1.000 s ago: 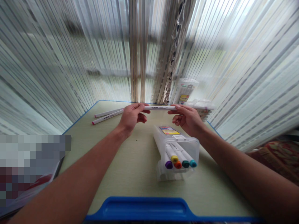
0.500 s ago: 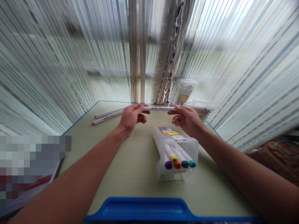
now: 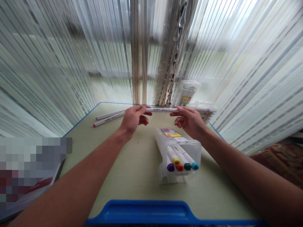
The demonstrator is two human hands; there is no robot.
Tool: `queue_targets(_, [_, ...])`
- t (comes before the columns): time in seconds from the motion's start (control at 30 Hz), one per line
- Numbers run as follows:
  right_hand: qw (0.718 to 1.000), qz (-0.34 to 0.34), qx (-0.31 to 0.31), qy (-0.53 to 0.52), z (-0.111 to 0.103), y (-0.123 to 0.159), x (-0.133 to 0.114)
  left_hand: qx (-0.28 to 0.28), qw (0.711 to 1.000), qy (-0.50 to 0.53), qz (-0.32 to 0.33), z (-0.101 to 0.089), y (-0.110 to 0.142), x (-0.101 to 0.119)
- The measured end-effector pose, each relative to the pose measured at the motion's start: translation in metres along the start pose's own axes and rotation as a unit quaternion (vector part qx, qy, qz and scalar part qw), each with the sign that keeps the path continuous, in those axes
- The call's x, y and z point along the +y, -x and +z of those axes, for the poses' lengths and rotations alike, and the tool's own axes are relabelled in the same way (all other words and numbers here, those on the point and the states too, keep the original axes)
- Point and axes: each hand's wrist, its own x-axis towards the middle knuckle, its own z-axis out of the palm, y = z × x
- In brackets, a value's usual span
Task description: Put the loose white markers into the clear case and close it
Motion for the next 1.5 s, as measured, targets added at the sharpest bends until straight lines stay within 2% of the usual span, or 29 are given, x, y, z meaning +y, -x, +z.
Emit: queue_targets(1.5, [1.000,-0.003,0.002,0.019,-0.0001,0.0017,-0.0004,-0.003,1.000,-0.006,0.006,-0.0007,0.0002,-0.0005])
